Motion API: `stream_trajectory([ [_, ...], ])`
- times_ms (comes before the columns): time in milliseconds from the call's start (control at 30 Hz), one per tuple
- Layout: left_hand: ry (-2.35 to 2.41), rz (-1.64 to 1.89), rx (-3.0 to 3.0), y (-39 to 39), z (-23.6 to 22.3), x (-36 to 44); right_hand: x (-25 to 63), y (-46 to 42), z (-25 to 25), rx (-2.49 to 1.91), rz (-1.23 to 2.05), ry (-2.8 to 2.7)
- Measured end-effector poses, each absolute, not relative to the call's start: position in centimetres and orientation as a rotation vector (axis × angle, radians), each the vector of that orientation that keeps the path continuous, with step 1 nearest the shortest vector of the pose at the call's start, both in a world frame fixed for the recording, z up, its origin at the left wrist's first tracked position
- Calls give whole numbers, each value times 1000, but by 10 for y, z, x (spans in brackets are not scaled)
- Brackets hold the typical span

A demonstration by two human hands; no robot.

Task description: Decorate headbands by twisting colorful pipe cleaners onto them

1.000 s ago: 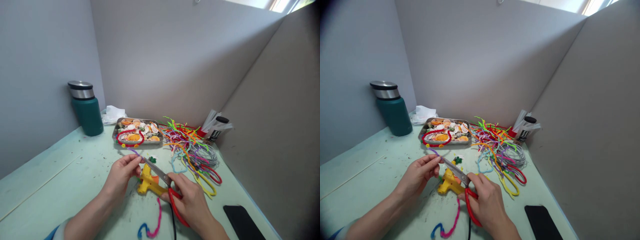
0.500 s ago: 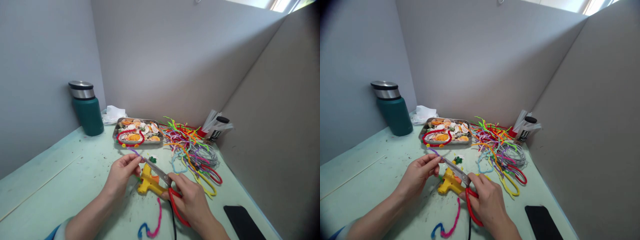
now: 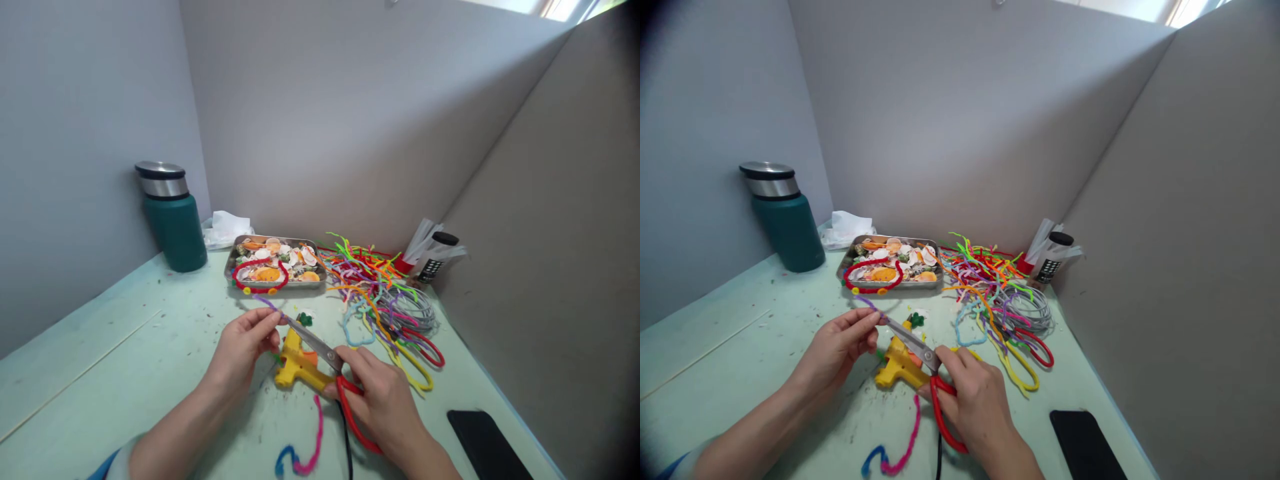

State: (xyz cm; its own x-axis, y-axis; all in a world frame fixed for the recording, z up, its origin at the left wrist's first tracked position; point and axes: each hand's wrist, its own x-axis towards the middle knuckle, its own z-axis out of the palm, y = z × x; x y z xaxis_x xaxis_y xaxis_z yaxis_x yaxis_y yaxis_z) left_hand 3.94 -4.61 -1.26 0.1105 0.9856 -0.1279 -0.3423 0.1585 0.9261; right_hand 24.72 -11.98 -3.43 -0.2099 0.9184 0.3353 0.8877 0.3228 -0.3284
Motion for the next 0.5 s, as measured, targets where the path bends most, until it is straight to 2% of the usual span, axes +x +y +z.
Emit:
stream_trajectory([
  [500,1051,1176,1060,-47,-15,38,246,-120,-34,-1590,69,-2143],
])
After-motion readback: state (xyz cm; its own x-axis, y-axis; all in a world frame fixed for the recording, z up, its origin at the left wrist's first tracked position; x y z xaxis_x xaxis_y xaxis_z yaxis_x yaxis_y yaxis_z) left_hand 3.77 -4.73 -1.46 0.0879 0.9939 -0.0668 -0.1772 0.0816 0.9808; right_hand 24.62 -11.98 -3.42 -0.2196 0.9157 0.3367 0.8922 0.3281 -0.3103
